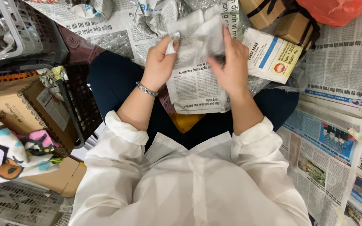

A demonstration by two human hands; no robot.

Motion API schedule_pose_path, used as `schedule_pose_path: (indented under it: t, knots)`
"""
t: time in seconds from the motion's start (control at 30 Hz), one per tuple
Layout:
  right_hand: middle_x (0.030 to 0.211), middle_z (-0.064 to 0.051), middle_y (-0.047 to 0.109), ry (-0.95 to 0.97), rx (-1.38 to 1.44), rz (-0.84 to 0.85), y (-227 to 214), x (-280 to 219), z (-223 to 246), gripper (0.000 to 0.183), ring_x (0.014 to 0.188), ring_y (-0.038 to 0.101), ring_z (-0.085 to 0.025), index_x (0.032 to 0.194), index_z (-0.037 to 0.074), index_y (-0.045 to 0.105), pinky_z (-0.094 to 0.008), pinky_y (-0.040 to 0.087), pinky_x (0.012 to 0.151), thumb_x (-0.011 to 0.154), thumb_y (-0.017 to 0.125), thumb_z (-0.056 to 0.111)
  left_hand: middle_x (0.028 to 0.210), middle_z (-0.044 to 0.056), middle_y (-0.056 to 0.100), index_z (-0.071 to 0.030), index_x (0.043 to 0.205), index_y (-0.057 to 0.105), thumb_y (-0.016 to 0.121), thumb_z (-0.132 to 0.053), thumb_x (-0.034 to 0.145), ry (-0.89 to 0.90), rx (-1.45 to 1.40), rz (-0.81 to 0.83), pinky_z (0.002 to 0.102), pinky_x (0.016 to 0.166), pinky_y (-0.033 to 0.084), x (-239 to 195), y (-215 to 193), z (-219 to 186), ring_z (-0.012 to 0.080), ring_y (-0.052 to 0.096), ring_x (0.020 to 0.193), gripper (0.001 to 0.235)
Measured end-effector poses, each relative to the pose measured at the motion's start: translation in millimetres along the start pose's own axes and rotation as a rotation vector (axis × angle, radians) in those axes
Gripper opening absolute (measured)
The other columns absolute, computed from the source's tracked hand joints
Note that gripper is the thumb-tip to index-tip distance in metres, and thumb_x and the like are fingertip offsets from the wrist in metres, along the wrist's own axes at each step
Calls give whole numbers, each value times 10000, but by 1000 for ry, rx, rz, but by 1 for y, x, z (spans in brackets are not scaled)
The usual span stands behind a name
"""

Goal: The person wraps small ceramic dishes in newspaper and bubble wrap. They fold the newspaper around each dish, then place it inside a sheet of bubble wrap, folding the edges to secure the package.

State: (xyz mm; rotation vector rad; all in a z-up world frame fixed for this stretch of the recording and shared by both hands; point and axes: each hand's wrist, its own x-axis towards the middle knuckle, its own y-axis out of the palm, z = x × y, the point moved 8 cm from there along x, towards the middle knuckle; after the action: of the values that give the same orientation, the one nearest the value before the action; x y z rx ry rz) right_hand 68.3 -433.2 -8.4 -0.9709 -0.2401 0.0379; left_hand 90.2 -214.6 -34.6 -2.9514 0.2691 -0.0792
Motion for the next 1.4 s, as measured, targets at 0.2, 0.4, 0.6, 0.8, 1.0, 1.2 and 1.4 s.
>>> schedule_pose_path:
  t: [0.2, 0.4, 0.6, 0.8, 1.0, 1.2, 1.4]
  knots:
    - [1184, -89, 722, 422, 754, -134, 19, -21, -78, 287, 1066, 656, -162, 1339, 5, 643, -310, 525, 974, 1083, 597, 128, 856, 32, 633, -41, 1136, 653, 557, 7, 988, -94, -5, -89, 251, 704, 483, 3, -10, 12, 66, 553, 780, 183]
    - [1351, -77, 669, 314, 870, -219, 20, -20, -86, 300, 1213, 622, -147, 1450, -9, 563, -294, 493, 1097, 1178, 522, 110, 900, 20, 685, -45, 1168, 684, 586, -19, 1022, -1, 34, -160, 240, 718, 501, 7, -13, 11, 49, 596, 816, 178]
    - [1156, -107, 731, 238, 783, 25, 30, -18, -63, 289, 1010, 686, -153, 1375, 10, 631, -266, 559, 888, 1098, 675, 76, 818, 11, 620, -87, 1358, 622, 569, -141, 1126, -10, 109, -284, 262, 662, 441, 6, -29, 9, 69, 486, 711, 244]
    - [947, -55, 757, 592, 989, 8, 33, -11, -73, 222, 781, 695, -151, 1216, 26, 676, -256, 555, 720, 1081, 569, 166, 1238, 82, 628, -165, 1579, 457, 461, -148, 1192, 366, 453, -523, 278, 866, 521, -16, -30, -37, 175, 623, 939, 387]
    - [1148, -157, 694, -143, 411, 111, 3, -4, -1, 530, 970, 658, -260, 1341, 0, 606, -309, 541, 823, 861, 802, 111, 1496, 57, 625, -101, 1542, 481, 548, -137, 1152, 221, 364, -297, 330, 1095, 499, -6, -7, -26, 211, 631, 1262, 398]
    - [981, -55, 739, 243, 455, 41, 27, -11, -49, 216, 848, 670, -132, 1201, 33, 731, -257, 528, 764, 989, 768, 39, 1560, 74, 478, -177, 1404, 631, 752, -257, 1027, 526, 642, -79, 524, 1212, 286, -14, 13, -63, 324, 350, 1485, 404]
    - [1145, -91, 718, 319, 1024, -252, 16, -14, -79, 274, 1017, 668, -142, 1280, -14, 633, -269, 542, 927, 1023, 697, 59, 1680, 59, 384, -210, 1508, 571, 791, -460, 978, 496, 787, 380, 627, 1251, 191, -15, 61, -44, 363, 249, 1566, 626]
